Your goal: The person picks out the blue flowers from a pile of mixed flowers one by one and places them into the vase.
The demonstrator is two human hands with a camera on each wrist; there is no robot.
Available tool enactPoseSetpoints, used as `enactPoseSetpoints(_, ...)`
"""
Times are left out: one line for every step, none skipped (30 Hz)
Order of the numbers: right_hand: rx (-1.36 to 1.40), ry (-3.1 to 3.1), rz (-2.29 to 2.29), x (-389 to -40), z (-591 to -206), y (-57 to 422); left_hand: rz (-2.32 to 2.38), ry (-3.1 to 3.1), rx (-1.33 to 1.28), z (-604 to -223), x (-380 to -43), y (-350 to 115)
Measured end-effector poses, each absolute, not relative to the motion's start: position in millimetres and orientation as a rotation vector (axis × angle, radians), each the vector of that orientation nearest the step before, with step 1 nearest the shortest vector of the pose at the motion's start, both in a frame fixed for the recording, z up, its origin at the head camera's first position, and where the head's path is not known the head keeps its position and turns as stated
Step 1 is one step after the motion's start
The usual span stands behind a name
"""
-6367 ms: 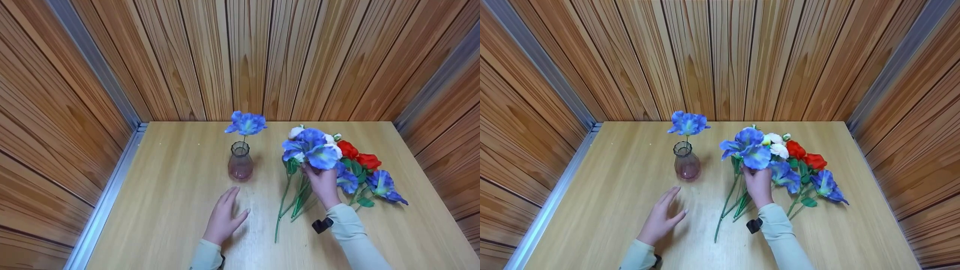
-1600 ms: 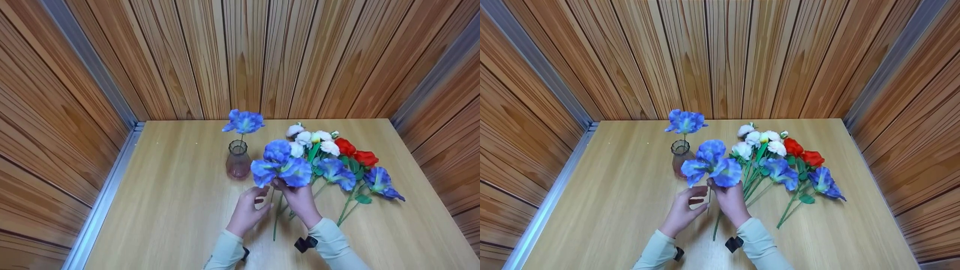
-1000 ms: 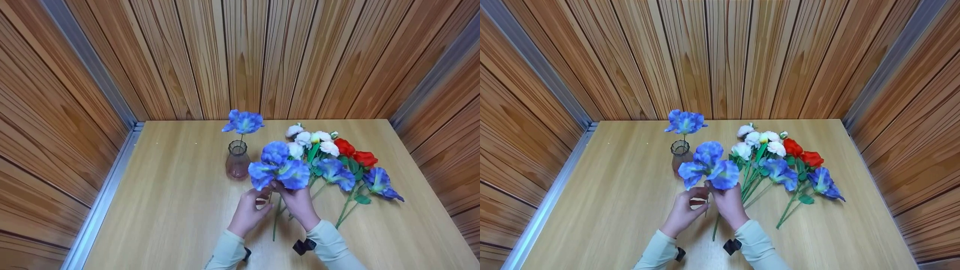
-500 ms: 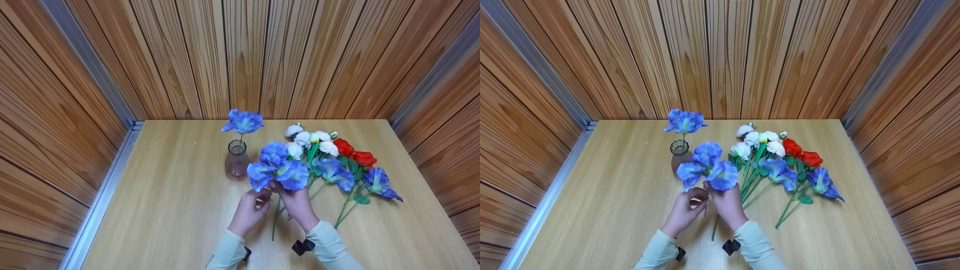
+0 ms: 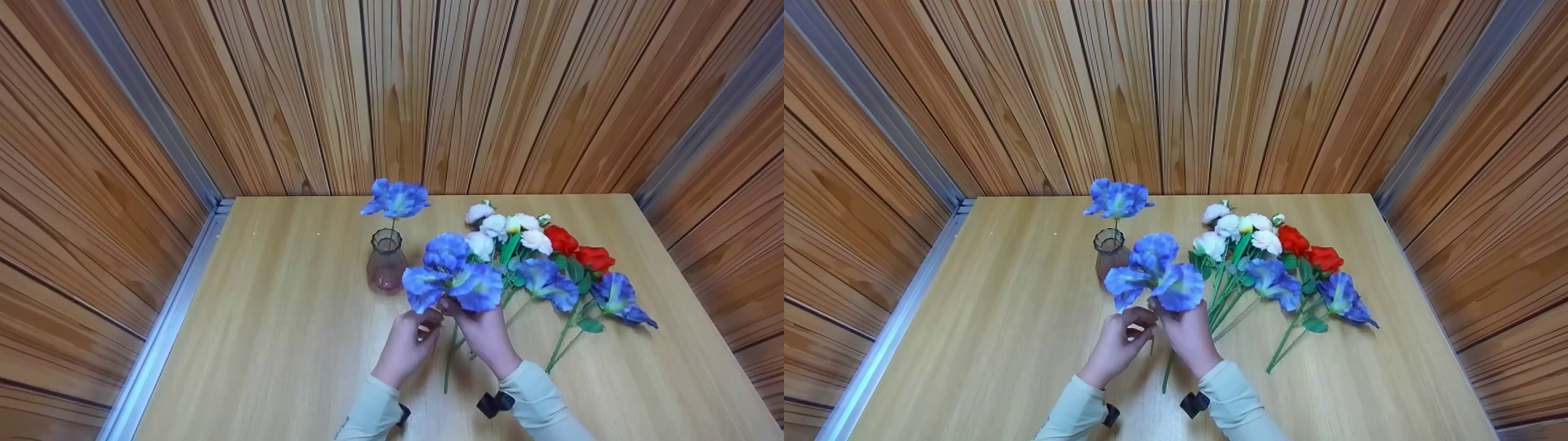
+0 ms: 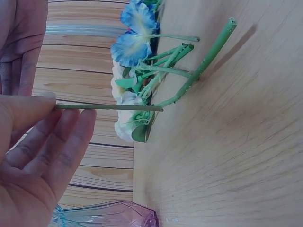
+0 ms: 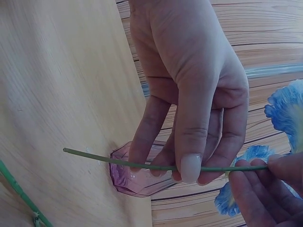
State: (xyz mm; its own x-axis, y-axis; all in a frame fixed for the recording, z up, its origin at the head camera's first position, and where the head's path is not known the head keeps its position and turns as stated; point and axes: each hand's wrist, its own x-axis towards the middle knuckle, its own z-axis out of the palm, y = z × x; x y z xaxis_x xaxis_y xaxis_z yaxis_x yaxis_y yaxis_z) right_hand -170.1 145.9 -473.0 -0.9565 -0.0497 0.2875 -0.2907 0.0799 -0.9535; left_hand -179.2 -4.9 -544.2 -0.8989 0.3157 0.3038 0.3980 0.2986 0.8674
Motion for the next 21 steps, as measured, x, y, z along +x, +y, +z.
enactPoseSetpoints(0.347,-2.169,1.987,-170.0,-472.8,146.0,-1.686,-2.469,-0.681,-544.3,-179.2,-4.9)
enactPoseSetpoints(0.345,-2.171,1.987,-169.8,-472.7,146.1,-1.685,-2.468,-0.681,-544.5,-179.2,-4.7)
enactPoseSetpoints(0.343,-2.169,1.995,-169.8,-472.7,146.1,-1.684,-2.468,-0.681,-544.6,-179.2,-4.6)
enactPoseSetpoints(0.344,-2.17,1.999,-169.8,-472.6,146.3,-1.684,-2.467,-0.68,-544.8,-179.2,-4.4)
enactPoseSetpoints(0.34,-2.171,2.003,-169.6,-472.6,146.4,-1.682,-2.466,-0.681,-544.8,-179.2,-4.2)
enactPoseSetpoints(0.335,-2.175,2.004,-169.5,-472.6,146.6,-1.68,-2.465,-0.682,-545.0,-179.3,-4.1)
enactPoseSetpoints(0.332,-2.178,2.006,-169.4,-472.6,146.6,-1.677,-2.465,-0.681,-544.9,-179.2,-4.0)
enactPoseSetpoints(0.328,-2.179,2.009,-169.4,-472.6,146.6,-1.673,-2.466,-0.679,-544.8,-179.2,-3.9)
enactPoseSetpoints(0.325,-2.179,2.012,-169.5,-472.7,146.5,-1.671,-2.468,-0.675,-544.5,-179.0,-4.0)
enactPoseSetpoints(0.322,-2.175,2.017,-169.5,-472.7,146.3,-1.664,-2.469,-0.674,-544.1,-178.8,-3.9)
enactPoseSetpoints(0.32,-2.169,2.019,-169.6,-472.8,146.1,-1.659,-2.47,-0.675,-543.9,-178.7,-3.8)
enactPoseSetpoints(0.321,-2.162,2.024,-169.6,-472.8,145.9,-1.654,-2.472,-0.676,-543.7,-178.7,-3.6)
enactPoseSetpoints(0.324,-2.156,2.026,-169.7,-472.8,145.7,-1.65,-2.475,-0.675,-543.4,-178.6,-3.4)
enactPoseSetpoints(0.326,-2.152,2.025,-169.7,-472.8,145.5,-1.649,-2.482,-0.673,-543.0,-178.5,-3.4)
enactPoseSetpoints(0.329,-2.146,2.029,-169.8,-472.9,145.4,-1.649,-2.489,-0.67,-542.6,-178.4,-3.4)
enactPoseSetpoints(0.336,-2.139,2.033,-170.0,-473.0,145.3,-1.648,-2.495,-0.67,-542.3,-178.4,-3.3)
enactPoseSetpoints(0.338,-2.14,2.032,-170.0,-473.1,145.4,-1.65,-2.502,-0.666,-542.2,-178.4,-3.2)
enactPoseSetpoints(0.339,-2.143,2.031,-170.0,-473.2,145.5,-1.65,-2.509,-0.663,-541.8,-178.5,-3.2)
enactPoseSetpoints(0.339,-2.148,2.027,-170.1,-473.3,145.8,-1.651,-2.512,-0.663,-541.5,-178.5,-3.4)
enactPoseSetpoints(0.34,-2.149,2.03,-170.1,-473.4,146.0,-1.654,-2.517,-0.661,-541.2,-178.6,-3.5)
enactPoseSetpoints(0.343,-2.147,2.035,-170.3,-473.5,146.1,-1.651,-2.518,-0.662,-541.2,-178.7,-3.5)
